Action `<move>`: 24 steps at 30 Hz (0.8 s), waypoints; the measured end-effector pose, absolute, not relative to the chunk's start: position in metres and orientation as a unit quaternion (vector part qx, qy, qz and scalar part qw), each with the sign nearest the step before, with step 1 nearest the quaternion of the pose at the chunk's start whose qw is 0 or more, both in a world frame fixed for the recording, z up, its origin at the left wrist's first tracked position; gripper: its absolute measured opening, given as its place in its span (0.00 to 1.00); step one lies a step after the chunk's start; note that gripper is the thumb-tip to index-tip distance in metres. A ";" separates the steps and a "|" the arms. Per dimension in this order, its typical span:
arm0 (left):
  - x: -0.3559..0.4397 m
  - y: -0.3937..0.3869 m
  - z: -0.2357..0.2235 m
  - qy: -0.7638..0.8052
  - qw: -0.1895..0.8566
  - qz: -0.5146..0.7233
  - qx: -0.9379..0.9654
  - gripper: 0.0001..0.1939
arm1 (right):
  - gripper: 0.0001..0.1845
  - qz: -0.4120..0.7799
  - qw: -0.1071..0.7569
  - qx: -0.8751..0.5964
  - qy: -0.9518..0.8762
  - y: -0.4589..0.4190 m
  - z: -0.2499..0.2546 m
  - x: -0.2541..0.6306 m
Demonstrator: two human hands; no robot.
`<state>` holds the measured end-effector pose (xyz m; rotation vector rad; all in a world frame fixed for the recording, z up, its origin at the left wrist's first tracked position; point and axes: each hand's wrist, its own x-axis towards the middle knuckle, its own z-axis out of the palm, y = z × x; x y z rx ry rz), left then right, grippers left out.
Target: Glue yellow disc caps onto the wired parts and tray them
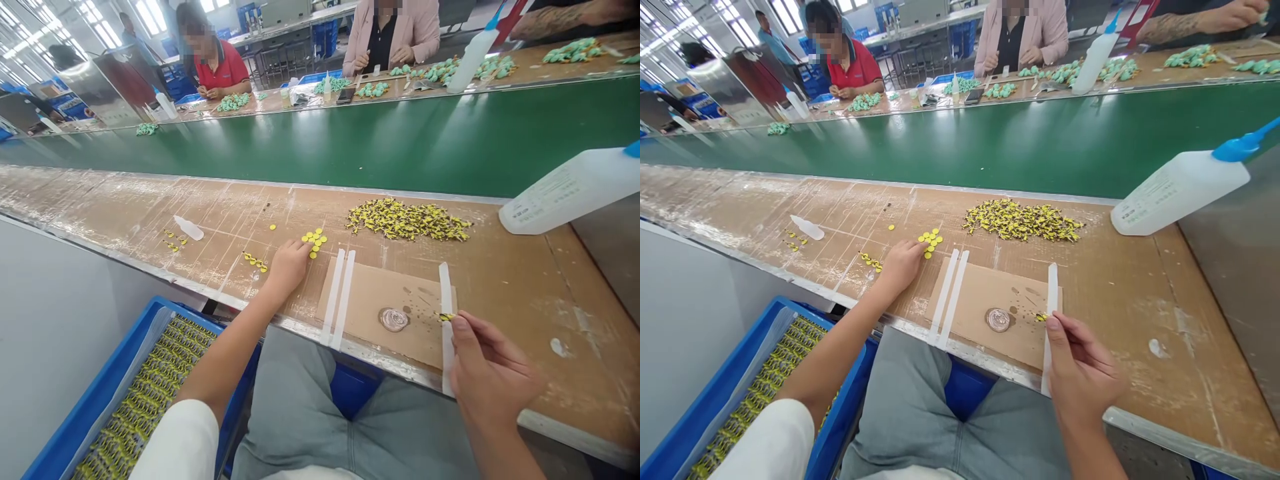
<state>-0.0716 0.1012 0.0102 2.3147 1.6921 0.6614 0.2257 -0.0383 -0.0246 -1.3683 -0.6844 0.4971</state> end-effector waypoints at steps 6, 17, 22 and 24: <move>-0.079 0.108 0.014 0.554 0.155 0.246 0.780 0.13 | 0.16 0.242 0.737 -0.571 -0.267 -0.035 -0.021 0.223; -0.060 0.074 0.022 0.547 0.421 0.466 0.553 0.21 | 0.18 0.240 0.725 -0.590 -0.260 -0.035 -0.021 0.223; -0.042 0.042 0.041 0.449 0.657 0.521 0.309 0.18 | 0.18 0.244 0.732 -0.579 -0.264 -0.034 -0.020 0.223; -0.037 0.033 0.046 0.437 0.686 0.511 0.278 0.17 | 0.18 0.248 0.731 -0.580 -0.261 -0.035 -0.019 0.223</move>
